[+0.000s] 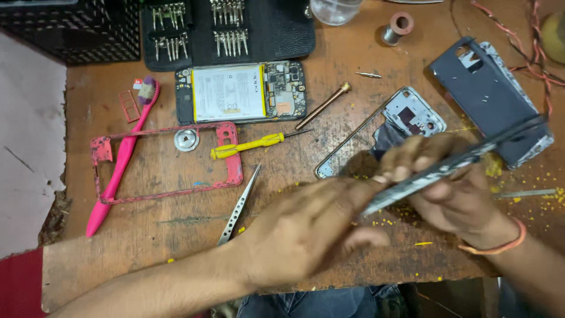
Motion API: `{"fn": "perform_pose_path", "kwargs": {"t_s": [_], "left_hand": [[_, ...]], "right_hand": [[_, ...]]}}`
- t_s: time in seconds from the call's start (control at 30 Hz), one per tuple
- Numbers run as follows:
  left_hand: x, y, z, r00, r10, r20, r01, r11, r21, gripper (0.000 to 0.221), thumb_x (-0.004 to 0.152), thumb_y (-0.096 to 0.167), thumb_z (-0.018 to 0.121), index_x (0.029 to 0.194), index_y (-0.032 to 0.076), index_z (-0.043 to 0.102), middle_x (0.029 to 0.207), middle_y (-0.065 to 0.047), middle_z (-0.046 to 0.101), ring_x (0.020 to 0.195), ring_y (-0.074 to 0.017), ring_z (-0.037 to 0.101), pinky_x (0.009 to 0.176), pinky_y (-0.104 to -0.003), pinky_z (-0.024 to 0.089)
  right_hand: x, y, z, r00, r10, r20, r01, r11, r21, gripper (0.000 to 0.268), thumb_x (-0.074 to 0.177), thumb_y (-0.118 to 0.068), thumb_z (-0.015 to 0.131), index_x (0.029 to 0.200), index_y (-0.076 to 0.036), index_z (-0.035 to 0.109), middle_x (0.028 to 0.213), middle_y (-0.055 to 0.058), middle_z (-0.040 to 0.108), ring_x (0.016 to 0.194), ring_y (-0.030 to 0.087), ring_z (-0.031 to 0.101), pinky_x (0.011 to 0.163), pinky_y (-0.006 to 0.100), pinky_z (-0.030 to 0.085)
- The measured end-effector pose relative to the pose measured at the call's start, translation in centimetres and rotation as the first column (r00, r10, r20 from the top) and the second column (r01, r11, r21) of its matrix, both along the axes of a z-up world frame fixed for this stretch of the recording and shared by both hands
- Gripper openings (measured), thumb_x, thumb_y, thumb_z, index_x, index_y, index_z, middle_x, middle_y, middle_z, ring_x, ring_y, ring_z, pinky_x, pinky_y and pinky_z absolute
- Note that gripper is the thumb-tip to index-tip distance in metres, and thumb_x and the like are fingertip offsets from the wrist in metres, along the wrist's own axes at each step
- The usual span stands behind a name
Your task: The person disassembles a smartphone by prying open the back cover and removing the battery. They then use a screwdriver to loosen screws on the frame and apply glue along the edge of the device's screen assembly.
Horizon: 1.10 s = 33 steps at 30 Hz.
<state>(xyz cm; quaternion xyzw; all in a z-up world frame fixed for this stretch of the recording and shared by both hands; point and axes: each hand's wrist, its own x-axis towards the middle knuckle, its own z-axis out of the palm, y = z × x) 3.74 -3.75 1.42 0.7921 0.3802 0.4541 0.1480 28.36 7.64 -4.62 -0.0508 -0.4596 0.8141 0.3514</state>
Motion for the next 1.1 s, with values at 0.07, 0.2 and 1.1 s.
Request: {"fn": "perform_pose_path", "kwargs": {"t_s": [0.07, 0.2, 1.1], "left_hand": [[-0.4, -0.1, 0.4, 0.997, 0.005, -0.077, 0.001, 0.996, 0.084, 0.054, 0.093, 0.035, 0.071, 0.119, -0.012, 0.059, 0.102, -0.02, 0.069, 0.093, -0.0324, 0.074, 0.081, -0.041, 0.064], [-1.6, 0.5, 1.5, 0.942, -0.087, -0.325, 0.08, 0.996, -0.034, 0.037, 0.106, 0.04, 0.07, 0.087, 0.009, 0.063, 0.07, -0.005, 0.066, 0.064, -0.0217, 0.067, 0.064, -0.042, 0.059], [-8.5, 4.0, 4.0, 0.767, 0.074, -0.637, -0.122, 0.992, -0.032, 0.032, 0.079, 0.014, 0.074, 0.111, 0.01, 0.074, 0.086, -0.012, 0.067, 0.09, -0.0341, 0.066, 0.081, -0.046, 0.051]], "right_hand": [[1.2, 1.2, -0.6, 0.995, 0.068, -0.072, -0.072, 0.996, -0.052, 0.017, 0.102, -0.016, 0.079, 0.114, -0.006, 0.073, 0.107, 0.01, 0.073, 0.105, 0.023, 0.068, 0.097, 0.044, 0.057], [2.9, 3.8, -0.5, 0.969, 0.174, -0.175, -0.21, 0.953, -0.218, 0.016, 0.1, -0.017, 0.075, 0.108, -0.004, 0.073, 0.096, 0.011, 0.073, 0.095, 0.023, 0.068, 0.083, 0.039, 0.057], [1.4, 2.8, -0.1, 0.964, 0.229, -0.136, -0.259, 0.925, -0.277, 0.024, 0.097, -0.022, 0.075, 0.101, 0.0, 0.064, 0.088, 0.012, 0.062, 0.081, 0.029, 0.068, 0.077, 0.047, 0.063]]}}
